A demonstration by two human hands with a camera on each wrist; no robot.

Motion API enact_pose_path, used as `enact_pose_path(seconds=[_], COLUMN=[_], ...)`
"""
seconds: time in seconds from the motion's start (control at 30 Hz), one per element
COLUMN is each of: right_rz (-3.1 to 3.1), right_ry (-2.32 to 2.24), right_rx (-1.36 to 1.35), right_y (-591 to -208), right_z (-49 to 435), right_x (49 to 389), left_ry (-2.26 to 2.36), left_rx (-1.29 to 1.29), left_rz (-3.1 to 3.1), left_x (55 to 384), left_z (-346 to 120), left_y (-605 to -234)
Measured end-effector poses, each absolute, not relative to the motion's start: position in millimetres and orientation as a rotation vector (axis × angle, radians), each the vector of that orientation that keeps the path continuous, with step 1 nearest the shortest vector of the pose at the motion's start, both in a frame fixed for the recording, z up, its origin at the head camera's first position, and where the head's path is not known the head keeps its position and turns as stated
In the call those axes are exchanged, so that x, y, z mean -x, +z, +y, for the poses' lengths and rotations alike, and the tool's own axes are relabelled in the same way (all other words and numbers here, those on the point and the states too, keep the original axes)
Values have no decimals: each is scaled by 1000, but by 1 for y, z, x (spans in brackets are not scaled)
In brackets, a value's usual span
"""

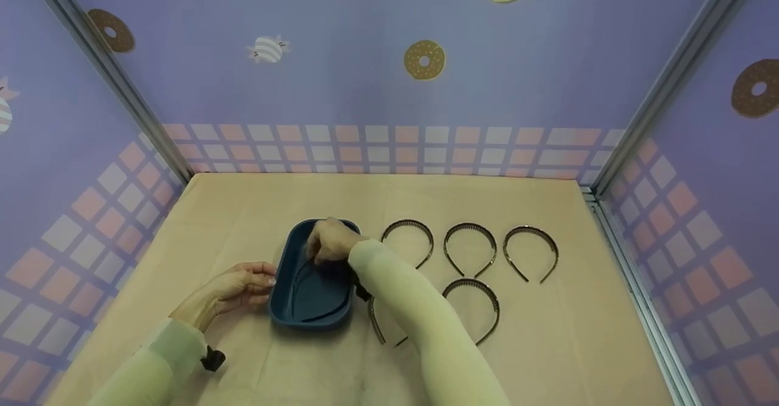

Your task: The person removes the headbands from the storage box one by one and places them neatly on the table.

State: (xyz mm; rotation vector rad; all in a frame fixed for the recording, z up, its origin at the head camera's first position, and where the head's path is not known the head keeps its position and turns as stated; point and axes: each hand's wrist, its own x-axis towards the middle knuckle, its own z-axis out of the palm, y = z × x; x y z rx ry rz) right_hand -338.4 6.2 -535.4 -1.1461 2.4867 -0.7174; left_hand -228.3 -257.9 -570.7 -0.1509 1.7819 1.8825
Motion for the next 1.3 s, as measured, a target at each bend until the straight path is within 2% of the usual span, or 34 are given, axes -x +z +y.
enact_pose_path(seconds=[0.33, 0.73, 0.93, 1.3], right_rz=[2415, 2349, 2285, 2245], right_ry=[-799, -839, -768, -518], right_rx=[1105, 1088, 1034, 1098], right_y=[-514, -472, -471, -485], right_z=[18, 59, 88, 138], right_x=[346, 365, 366, 355], left_ry=[1882, 1889, 1887, 1892], left_rx=[162, 162, 159, 171], left_rz=[1783, 1741, 1741, 1744], left_x=[229, 228, 228, 228], left_z=[-258, -258, -259, -257], left_y=[-571, -570, -570, -570])
